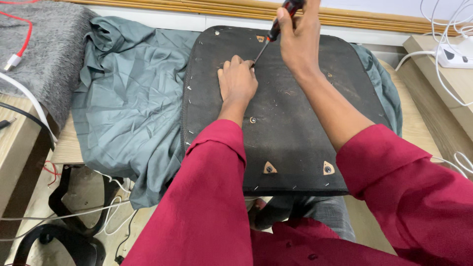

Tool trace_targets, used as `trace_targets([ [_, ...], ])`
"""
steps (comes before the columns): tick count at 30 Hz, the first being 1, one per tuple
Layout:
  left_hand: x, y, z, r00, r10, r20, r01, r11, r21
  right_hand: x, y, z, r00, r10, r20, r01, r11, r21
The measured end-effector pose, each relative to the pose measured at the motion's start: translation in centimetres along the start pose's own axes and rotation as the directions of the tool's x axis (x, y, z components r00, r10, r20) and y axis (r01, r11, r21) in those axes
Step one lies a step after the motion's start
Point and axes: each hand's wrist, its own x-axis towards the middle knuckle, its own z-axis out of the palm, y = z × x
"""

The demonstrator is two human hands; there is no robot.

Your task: The person uses a screwdriver to remove screws from the underside of a chair seat. They loosen and remove several screws one by one, placing them on the seat surface as they work.

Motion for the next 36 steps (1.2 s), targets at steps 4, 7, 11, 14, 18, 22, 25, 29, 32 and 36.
trace_targets([
  [4, 0.0, 0.0, 0.8, 0.999, -0.052, -0.012, 0.052, 0.999, 0.012, -1.7, -1.4, -3.2, 0.99, 0.115, -0.077, -0.124, 0.985, -0.119],
  [7, 0.6, 0.1, 1.2, 0.998, -0.06, -0.03, 0.061, 0.998, 0.033, -3.0, -2.2, -5.6, 0.812, 0.583, -0.005, -0.578, 0.804, -0.137],
  [11, 0.6, -0.1, 0.7, 0.997, 0.055, -0.059, -0.055, 0.998, 0.005, -6.3, -2.9, -5.6, 0.658, 0.709, 0.253, -0.684, 0.703, -0.193],
  [14, 0.6, -0.5, -0.4, 0.997, 0.002, 0.076, -0.001, 1.0, -0.019, -9.1, -3.2, -5.8, 0.603, 0.758, 0.247, -0.75, 0.645, -0.149],
  [18, 1.8, 0.3, -1.1, 0.949, -0.171, 0.265, 0.172, 0.985, 0.018, -10.1, -2.2, -6.9, 0.622, 0.741, 0.252, -0.769, 0.639, 0.022],
  [22, 1.4, -0.1, -1.3, 0.994, 0.05, 0.102, -0.046, 0.998, -0.04, -10.5, -1.8, -7.0, 0.614, 0.763, 0.202, -0.786, 0.616, 0.06],
  [25, 1.0, -0.6, -1.5, 0.992, -0.004, 0.126, 0.013, 0.997, -0.078, -10.8, -2.1, -6.2, 0.615, 0.768, 0.18, -0.781, 0.624, 0.009],
  [29, 1.8, 0.8, -0.5, 0.983, -0.163, 0.081, 0.164, 0.987, 0.002, -10.5, -2.2, -6.0, 0.619, 0.767, 0.166, -0.775, 0.631, -0.024],
  [32, 2.0, 0.4, 0.6, 0.999, -0.016, 0.035, 0.018, 0.998, -0.057, -10.6, -2.4, -6.5, 0.626, 0.762, 0.166, -0.773, 0.635, 0.003],
  [36, 2.2, -1.6, -0.1, 0.989, 0.069, 0.133, -0.042, 0.98, -0.195, -10.1, -3.3, -6.2, 0.567, 0.81, 0.151, -0.809, 0.582, -0.086],
])
